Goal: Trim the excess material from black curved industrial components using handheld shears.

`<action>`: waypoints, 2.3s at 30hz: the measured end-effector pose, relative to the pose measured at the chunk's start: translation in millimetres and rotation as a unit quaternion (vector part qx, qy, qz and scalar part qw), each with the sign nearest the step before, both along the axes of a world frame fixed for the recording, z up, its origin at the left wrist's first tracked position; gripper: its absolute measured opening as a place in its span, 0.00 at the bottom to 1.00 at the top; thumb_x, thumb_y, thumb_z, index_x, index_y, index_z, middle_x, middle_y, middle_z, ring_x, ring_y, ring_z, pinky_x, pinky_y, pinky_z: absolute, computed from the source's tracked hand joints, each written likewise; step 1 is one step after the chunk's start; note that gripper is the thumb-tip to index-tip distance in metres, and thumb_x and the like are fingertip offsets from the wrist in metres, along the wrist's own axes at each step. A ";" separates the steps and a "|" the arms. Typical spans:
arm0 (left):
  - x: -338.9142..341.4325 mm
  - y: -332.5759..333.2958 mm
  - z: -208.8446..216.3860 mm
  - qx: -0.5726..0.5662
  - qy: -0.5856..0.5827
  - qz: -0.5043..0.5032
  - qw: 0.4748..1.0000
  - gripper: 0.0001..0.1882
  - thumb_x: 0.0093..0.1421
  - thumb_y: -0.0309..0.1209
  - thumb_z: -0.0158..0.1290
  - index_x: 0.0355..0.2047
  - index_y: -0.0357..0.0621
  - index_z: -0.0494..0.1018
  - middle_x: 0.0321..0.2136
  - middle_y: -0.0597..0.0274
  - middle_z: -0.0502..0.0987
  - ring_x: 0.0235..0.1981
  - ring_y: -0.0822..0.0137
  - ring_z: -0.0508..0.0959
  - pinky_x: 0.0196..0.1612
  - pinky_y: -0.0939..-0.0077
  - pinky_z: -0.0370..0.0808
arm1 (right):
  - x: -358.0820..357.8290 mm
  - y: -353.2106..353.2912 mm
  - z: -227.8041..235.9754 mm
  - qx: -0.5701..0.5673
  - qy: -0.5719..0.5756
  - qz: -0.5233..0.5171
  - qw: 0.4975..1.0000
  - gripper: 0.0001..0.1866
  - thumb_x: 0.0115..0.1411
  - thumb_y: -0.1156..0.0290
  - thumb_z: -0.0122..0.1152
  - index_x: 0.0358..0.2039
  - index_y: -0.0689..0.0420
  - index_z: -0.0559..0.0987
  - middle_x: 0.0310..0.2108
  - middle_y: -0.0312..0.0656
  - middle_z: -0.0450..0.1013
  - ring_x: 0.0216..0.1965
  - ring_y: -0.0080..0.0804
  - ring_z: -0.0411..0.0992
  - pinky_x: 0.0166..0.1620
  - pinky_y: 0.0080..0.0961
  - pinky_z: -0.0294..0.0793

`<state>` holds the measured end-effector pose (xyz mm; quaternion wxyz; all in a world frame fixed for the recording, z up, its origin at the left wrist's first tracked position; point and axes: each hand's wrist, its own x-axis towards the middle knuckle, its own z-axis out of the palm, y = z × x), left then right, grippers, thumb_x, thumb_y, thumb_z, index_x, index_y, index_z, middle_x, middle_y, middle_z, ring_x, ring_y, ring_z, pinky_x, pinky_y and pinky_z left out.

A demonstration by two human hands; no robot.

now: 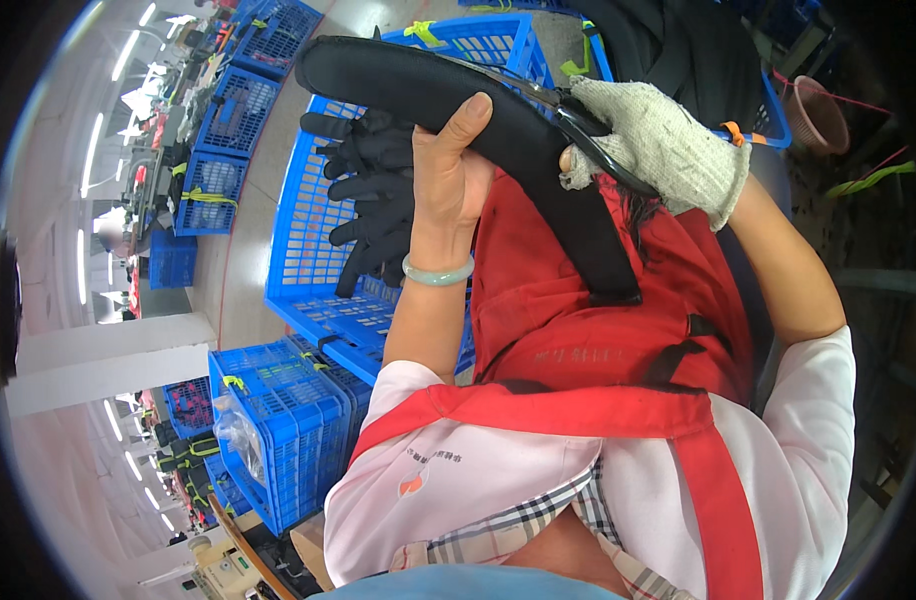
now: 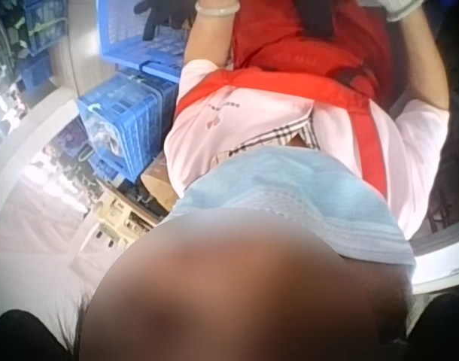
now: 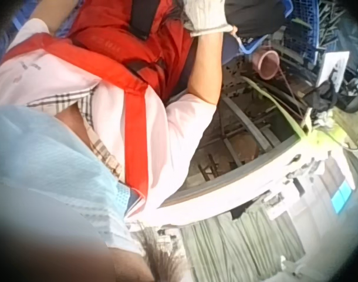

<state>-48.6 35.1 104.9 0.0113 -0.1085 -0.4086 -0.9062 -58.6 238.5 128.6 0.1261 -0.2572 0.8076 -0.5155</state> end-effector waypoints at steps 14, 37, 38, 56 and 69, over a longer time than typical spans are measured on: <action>-20.1 -32.8 86.1 -0.324 -0.013 -0.087 0.942 0.12 0.51 0.22 0.61 0.37 0.34 0.77 0.30 0.59 0.80 0.29 0.68 0.81 0.35 0.75 0.79 | -15.1 -0.3 9.7 -0.270 -0.054 -0.100 0.956 0.14 0.57 0.66 0.63 0.41 0.60 0.75 0.22 0.33 0.71 0.20 0.15 0.67 0.22 0.13 0.64; 14.4 -26.3 -43.9 -0.206 -0.121 0.007 0.971 0.07 0.58 0.28 0.58 0.33 0.37 0.76 0.27 0.67 0.77 0.26 0.77 0.75 0.31 0.85 0.72 | 57.0 4.5 -107.4 0.095 0.015 -0.087 0.992 0.16 0.69 0.61 0.47 0.46 0.63 0.67 0.24 0.36 0.68 0.23 0.25 0.71 0.30 0.21 0.74; 15.1 -27.0 -45.0 -0.207 -0.124 0.009 0.971 0.07 0.58 0.28 0.58 0.33 0.37 0.76 0.27 0.67 0.77 0.26 0.77 0.75 0.31 0.85 0.72 | 56.7 0.7 -119.8 0.052 -0.047 -0.093 0.993 0.25 0.59 0.56 0.62 0.45 0.63 0.67 0.23 0.37 0.68 0.23 0.29 0.71 0.30 0.25 0.73; 23.6 -21.5 -44.4 -0.147 -0.129 0.025 0.980 0.04 0.57 0.24 0.59 0.31 0.38 0.76 0.26 0.68 0.77 0.26 0.78 0.75 0.31 0.85 0.72 | 53.5 -10.9 -118.5 0.056 -0.018 -0.051 0.997 0.21 0.62 0.70 0.58 0.51 0.67 0.66 0.23 0.39 0.70 0.25 0.24 0.74 0.29 0.22 0.73; 28.0 -11.1 -48.1 -0.137 -0.147 0.080 0.976 0.05 0.58 0.27 0.58 0.32 0.40 0.75 0.27 0.69 0.76 0.26 0.78 0.74 0.31 0.85 0.72 | 70.5 -25.2 -115.0 0.125 0.100 -0.135 0.978 0.40 0.43 0.51 0.72 0.49 0.65 0.66 0.21 0.47 0.71 0.23 0.45 0.73 0.27 0.37 0.69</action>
